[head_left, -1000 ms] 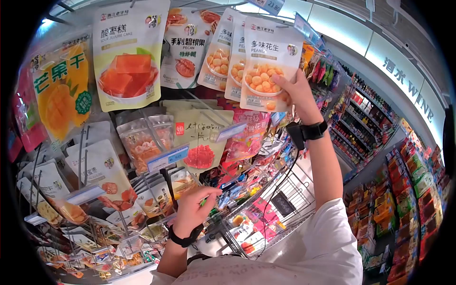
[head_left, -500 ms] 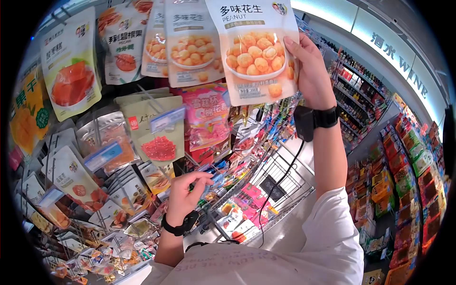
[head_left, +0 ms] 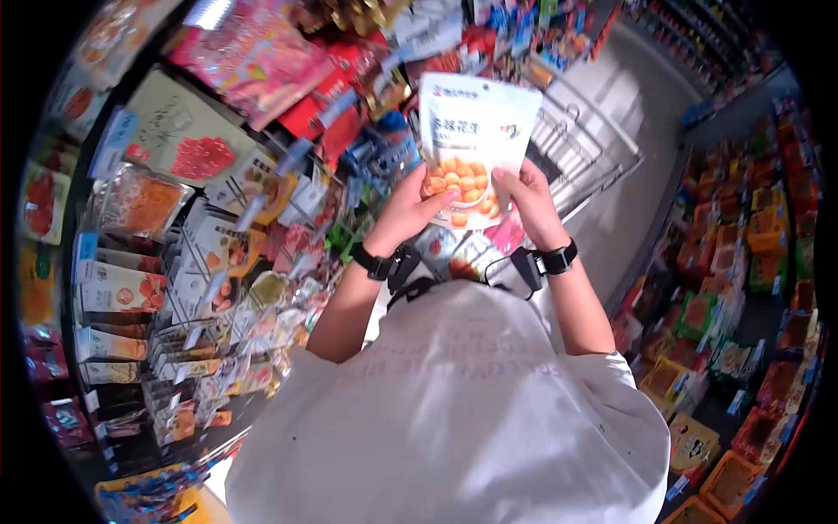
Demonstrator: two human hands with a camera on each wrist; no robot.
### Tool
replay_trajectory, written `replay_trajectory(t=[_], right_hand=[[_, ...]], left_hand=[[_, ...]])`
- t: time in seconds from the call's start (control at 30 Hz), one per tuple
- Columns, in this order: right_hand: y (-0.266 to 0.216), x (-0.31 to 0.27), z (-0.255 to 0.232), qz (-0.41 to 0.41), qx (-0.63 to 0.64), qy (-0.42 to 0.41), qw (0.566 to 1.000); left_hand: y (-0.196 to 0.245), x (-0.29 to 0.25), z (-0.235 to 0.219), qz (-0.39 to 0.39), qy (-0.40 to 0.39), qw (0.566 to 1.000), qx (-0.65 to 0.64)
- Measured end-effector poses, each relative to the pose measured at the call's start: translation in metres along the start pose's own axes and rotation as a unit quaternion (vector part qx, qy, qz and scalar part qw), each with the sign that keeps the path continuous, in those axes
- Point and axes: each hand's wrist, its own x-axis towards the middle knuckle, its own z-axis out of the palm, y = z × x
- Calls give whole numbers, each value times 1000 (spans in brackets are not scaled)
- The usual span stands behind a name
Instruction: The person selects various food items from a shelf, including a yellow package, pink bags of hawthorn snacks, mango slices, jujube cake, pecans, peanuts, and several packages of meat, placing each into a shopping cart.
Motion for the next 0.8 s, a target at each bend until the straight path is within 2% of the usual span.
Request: replay_trajectory(t=[0.03, 0.1, 0.13, 0.17, 0.23, 0.33, 0.43, 0.47, 0.5, 0.57, 0.6, 0.63, 0.7, 0.77, 0.8], right_hand=[[22, -12, -25, 57, -1, -8, 998], [58, -36, -68, 178, -9, -31, 984], [76, -47, -84, 224, 36, -39, 973], [88, -56, -95, 268, 81, -47, 959], [116, -63, -125, 358, 83, -78, 927], [143, -62, -135, 381, 86, -56, 919], [189, -55, -143, 448, 45, -46, 892], [200, -52, -137, 454, 37, -8, 890], [214, -50, -131, 461, 27, 29, 887], [278, -46, -127, 428, 112, 72, 894], [295, -43, -120, 409, 121, 108, 898], [311, -34, -116, 408, 104, 114, 900], [347, -13, -101, 392, 80, 153, 904], [393, 11, -92, 395, 20, 161, 904], [396, 22, -75, 352, 42, 204, 913]], left_hand=[[-34, -3, -1, -38, -45, 998, -3], [-74, -16, 11, -120, -93, 988, 23], [-92, -22, 14, -162, -127, 978, 39], [-98, -25, 22, -196, -144, 970, 6], [-122, -29, 29, -226, -164, 960, -29], [-151, -29, 35, -281, -160, 946, -15], [-189, -35, 31, -323, -86, 942, -34], [-177, -32, 28, -374, -86, 888, 251], [-197, -44, 19, -381, -87, 887, 248], [-244, -82, 1, -324, 56, 904, 275], [-233, -88, -1, -335, 82, 905, 248], [-231, -97, -10, -347, 75, 893, 277], [-234, -126, -30, -361, 72, 895, 251], [-234, -157, -50, -333, 64, 905, 258], [-227, -167, -59, -357, 54, 896, 260]])
